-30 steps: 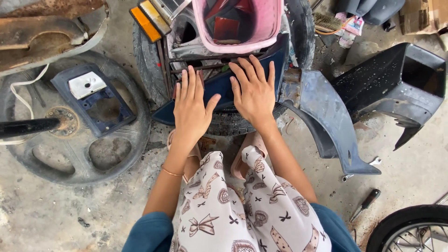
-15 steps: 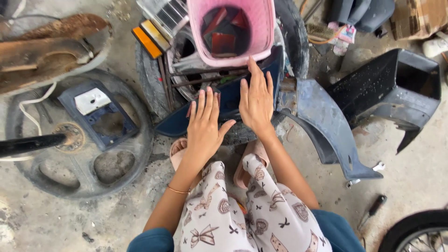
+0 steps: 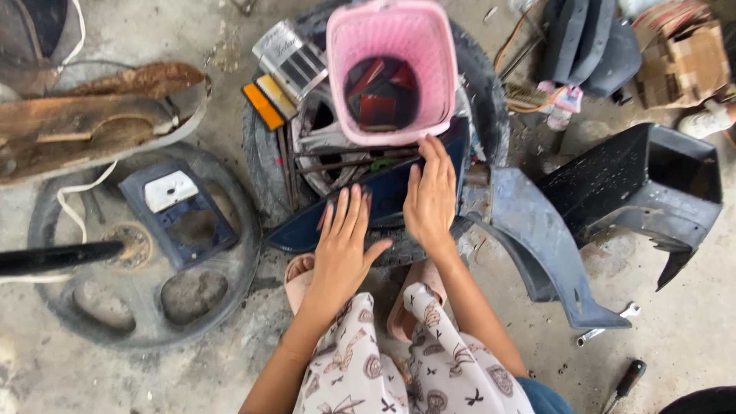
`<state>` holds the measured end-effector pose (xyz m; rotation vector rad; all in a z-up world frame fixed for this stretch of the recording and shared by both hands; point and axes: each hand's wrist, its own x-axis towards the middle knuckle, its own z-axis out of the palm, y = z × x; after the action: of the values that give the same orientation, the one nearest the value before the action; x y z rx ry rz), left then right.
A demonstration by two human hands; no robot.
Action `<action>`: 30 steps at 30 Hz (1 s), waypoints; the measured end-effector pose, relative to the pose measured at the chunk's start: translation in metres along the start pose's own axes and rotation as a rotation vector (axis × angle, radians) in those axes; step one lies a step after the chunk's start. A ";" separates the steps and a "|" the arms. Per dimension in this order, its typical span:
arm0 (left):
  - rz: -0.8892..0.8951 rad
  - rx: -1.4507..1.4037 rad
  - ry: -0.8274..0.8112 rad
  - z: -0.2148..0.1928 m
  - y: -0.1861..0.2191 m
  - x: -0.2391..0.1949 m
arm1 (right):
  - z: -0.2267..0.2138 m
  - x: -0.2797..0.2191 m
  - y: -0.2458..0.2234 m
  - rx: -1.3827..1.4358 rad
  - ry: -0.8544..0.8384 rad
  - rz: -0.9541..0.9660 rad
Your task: Wet sanding a blue plastic motorcycle part to prepare it for painting or finishing.
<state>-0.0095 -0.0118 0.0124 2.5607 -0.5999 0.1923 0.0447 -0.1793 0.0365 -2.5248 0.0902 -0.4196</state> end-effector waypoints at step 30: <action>-0.106 0.029 -0.011 -0.017 -0.018 -0.023 | 0.017 -0.001 0.008 -0.091 0.048 -0.038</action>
<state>-0.0223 0.0192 0.0138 2.6154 -0.4676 0.1511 0.0497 -0.1769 0.0185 -2.6094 0.0813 -0.5015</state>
